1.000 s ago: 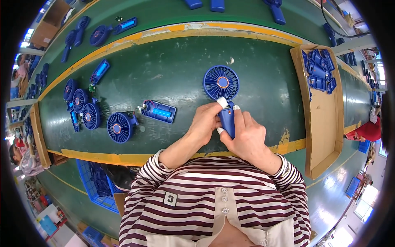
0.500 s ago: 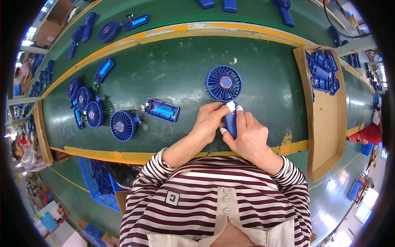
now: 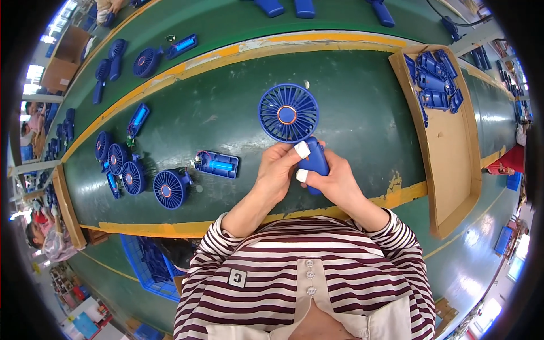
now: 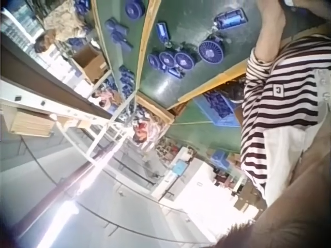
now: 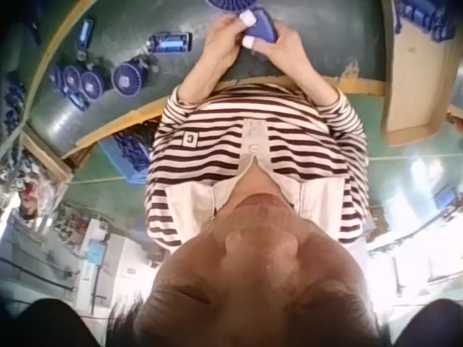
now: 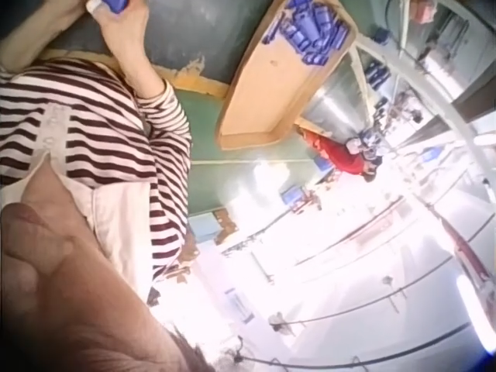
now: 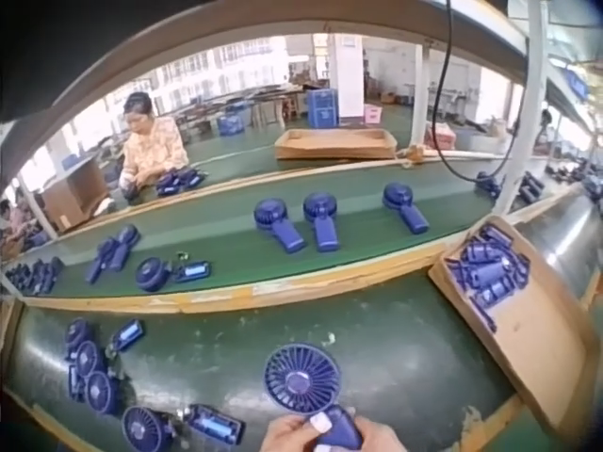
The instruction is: The person assembles portable fans on a conveyor line, fitting the internal components and wires into the fan bodies, snapping on the plastic covers, testing the fans, and placing the assembled fans onto the conveyor belt.
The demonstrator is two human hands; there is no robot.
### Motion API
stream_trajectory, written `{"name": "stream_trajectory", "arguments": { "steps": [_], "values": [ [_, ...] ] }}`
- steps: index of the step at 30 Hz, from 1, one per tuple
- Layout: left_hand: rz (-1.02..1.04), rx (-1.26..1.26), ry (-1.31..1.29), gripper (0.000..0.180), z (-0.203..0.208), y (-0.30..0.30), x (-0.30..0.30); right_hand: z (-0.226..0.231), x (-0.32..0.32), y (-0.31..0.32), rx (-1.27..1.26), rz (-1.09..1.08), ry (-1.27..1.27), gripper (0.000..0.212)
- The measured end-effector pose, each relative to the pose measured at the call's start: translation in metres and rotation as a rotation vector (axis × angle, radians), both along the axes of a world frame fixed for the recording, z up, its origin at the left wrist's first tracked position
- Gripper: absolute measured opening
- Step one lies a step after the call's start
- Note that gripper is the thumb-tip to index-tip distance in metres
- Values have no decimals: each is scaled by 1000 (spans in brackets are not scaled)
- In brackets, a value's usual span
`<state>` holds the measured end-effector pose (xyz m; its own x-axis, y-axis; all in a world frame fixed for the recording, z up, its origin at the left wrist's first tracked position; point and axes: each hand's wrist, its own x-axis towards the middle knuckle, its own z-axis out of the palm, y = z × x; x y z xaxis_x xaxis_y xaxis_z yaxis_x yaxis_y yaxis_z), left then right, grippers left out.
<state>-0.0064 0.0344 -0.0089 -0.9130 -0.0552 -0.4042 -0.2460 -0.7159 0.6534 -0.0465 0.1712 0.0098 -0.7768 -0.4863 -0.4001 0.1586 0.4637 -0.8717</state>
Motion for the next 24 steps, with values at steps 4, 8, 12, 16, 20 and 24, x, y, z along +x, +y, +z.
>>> {"name": "stream_trajectory", "arguments": {
  "steps": [4,8,12,16,20,24],
  "values": [
    [-27,-2,8,26,0,-1,1,6,-2,-4,-171,-73,-279,31],
    [-3,-83,80,26,2,5,0,4,-5,-2,-245,-98,-338,28],
    [1,-87,93,28,-1,5,-3,4,-8,-3,-265,-98,-332,27],
    [52,-80,96,28,-1,7,-6,-1,-12,-8,-287,-100,-336,25],
    [26,-151,41,30,-5,-1,-11,0,-22,-14,-285,-60,-349,24],
    [87,-221,83,38,-2,-25,-16,5,-59,-36,-362,4,-192,27]
  ]
}}
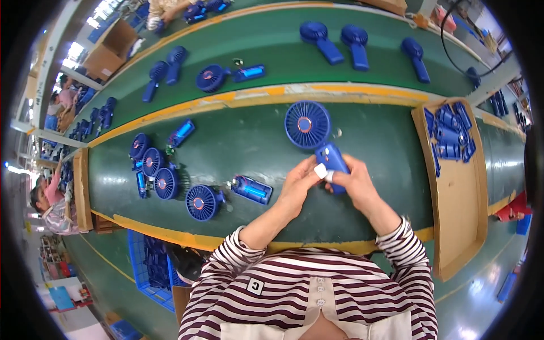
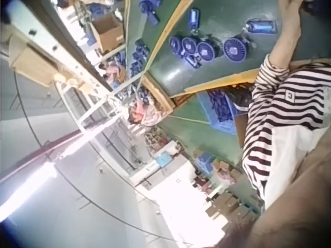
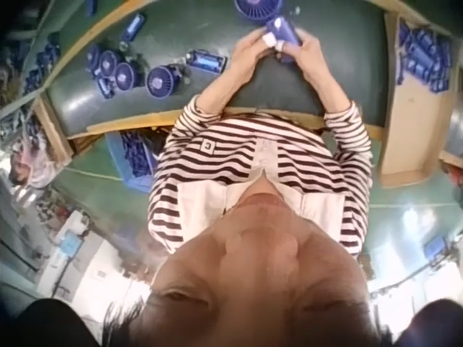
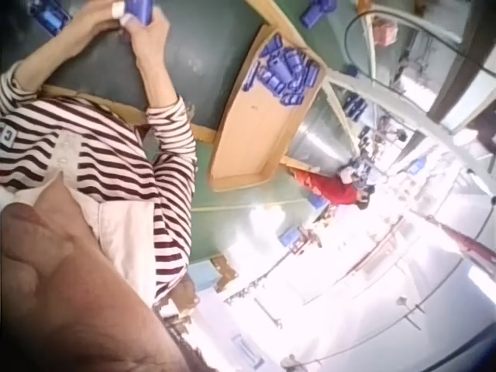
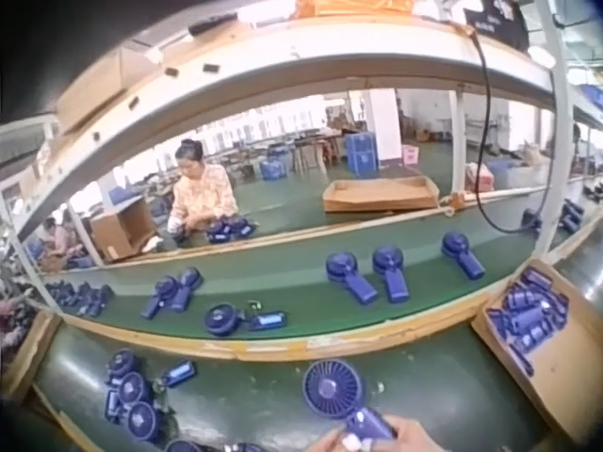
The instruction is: The person assembles portable fans on a conveyor line, fitting the internal components and wires into the fan bodies, snapping on the plastic covers, testing the fans, and placing the assembled fans onto the conveyor belt.
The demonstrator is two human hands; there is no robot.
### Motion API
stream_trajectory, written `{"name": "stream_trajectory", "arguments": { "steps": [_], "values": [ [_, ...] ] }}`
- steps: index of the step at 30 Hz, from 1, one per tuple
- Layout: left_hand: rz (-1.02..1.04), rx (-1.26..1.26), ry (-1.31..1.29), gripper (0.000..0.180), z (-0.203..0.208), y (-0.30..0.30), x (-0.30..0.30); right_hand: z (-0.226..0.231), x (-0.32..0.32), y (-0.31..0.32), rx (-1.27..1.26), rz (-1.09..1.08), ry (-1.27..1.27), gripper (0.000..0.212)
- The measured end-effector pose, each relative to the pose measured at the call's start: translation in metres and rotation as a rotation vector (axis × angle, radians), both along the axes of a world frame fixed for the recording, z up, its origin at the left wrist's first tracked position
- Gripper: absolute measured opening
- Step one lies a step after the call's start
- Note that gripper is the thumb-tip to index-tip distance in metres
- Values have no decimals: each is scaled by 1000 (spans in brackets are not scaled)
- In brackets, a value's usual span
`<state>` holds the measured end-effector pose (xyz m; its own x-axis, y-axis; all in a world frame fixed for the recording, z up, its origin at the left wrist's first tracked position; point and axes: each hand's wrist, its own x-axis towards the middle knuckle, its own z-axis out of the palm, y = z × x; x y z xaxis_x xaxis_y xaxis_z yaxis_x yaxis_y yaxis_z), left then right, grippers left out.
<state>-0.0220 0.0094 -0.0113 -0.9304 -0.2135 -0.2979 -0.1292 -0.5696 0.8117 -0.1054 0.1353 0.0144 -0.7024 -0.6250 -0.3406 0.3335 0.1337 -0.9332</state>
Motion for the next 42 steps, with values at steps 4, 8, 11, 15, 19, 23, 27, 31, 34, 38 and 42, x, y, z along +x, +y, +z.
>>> {"name": "stream_trajectory", "arguments": {
  "steps": [4,8,11,15,19,23,27,31,34,38,42],
  "values": [
    [-49,-297,-60,27,-12,-5,17,-1,-72,-66,185,-4,680,34],
    [-20,-692,113,14,-51,13,24,-3,-149,-150,518,-187,1308,49],
    [2,-807,219,11,-34,14,18,-26,-207,-181,661,-218,1502,49],
    [82,-842,271,10,-35,10,21,-20,-194,-232,413,-141,1926,48],
    [92,-867,307,11,-35,10,20,-32,-160,-261,503,355,1640,56],
    [82,-853,316,11,-38,10,20,-19,-151,-256,624,361,1381,55],
    [73,-763,240,11,-32,10,20,-5,-116,-213,422,162,1273,54],
    [75,-386,190,32,-44,4,25,7,-57,-152,350,46,1177,57],
    [232,23,171,47,-35,-2,18,6,-23,-111,355,17,1088,63],
    [242,241,152,60,-21,-11,3,-3,7,-67,388,-12,992,65],
    [294,207,-38,34,-29,3,2,-8,35,-33,383,13,958,59]
  ]
}}
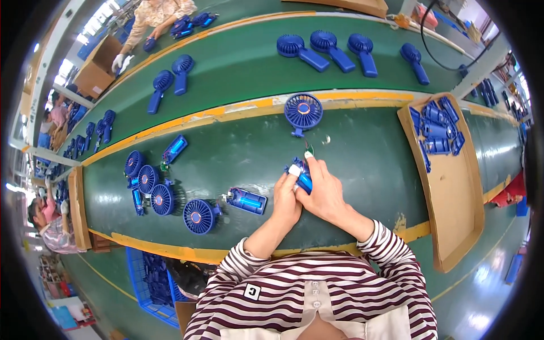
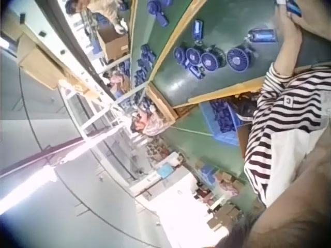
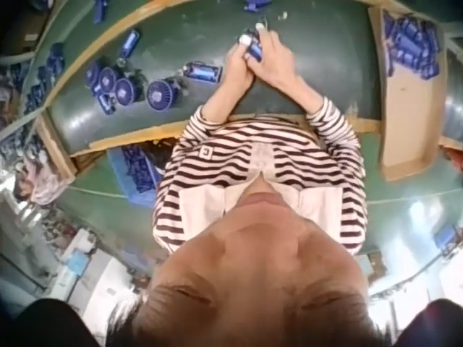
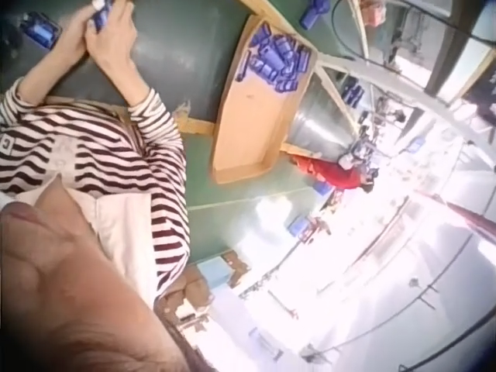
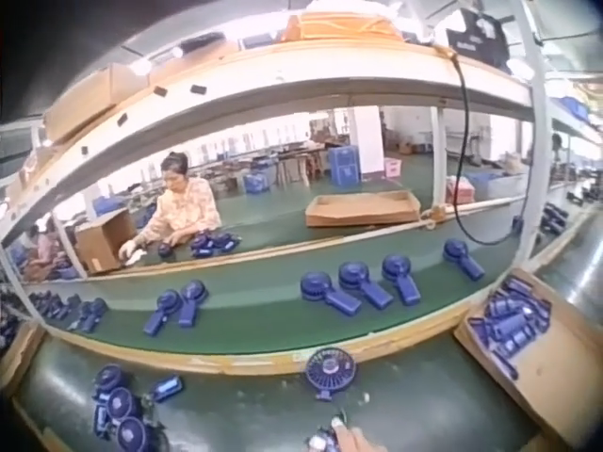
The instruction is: The person assembles portable fans on a conveyor line, fitting the internal components and wires into the fan bodies, snapping on the plastic covers, testing the fans, and placing the assembled fans onto the conveyor belt.
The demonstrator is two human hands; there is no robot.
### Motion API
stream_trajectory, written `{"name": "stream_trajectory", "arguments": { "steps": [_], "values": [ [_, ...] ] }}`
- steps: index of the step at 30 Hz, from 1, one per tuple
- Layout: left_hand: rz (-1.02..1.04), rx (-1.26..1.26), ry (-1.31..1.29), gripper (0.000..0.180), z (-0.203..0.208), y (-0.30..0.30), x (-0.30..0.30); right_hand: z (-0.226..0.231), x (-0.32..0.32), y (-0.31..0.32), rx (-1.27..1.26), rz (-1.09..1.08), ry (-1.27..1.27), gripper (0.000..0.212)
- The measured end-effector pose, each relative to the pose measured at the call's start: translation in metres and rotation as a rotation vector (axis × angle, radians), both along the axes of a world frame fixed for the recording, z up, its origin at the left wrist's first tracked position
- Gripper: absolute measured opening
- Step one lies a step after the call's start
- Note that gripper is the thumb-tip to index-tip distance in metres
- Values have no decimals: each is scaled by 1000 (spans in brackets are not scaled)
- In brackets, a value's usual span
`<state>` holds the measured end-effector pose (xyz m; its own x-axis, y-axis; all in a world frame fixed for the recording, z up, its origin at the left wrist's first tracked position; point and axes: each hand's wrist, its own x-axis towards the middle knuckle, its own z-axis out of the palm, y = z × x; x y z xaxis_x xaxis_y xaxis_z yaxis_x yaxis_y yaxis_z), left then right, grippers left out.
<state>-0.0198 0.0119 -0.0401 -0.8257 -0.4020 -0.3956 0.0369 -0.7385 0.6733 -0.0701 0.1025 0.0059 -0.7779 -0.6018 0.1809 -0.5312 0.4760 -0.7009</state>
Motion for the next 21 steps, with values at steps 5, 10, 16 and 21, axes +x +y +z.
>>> {"name": "stream_trajectory", "arguments": {
  "steps": [5,10,16,21],
  "values": [
    [-105,138,-59,30,18,9,2,3,-33,28,-91,-226,366,44],
    [-224,76,-111,38,16,7,8,-22,-89,3,45,-348,418,70],
    [-229,28,-144,36,20,3,12,-14,-85,-5,-22,-218,67,77],
    [-293,-39,-188,28,22,0,12,-37,-87,8,-623,-245,-365,70]
  ]
}}
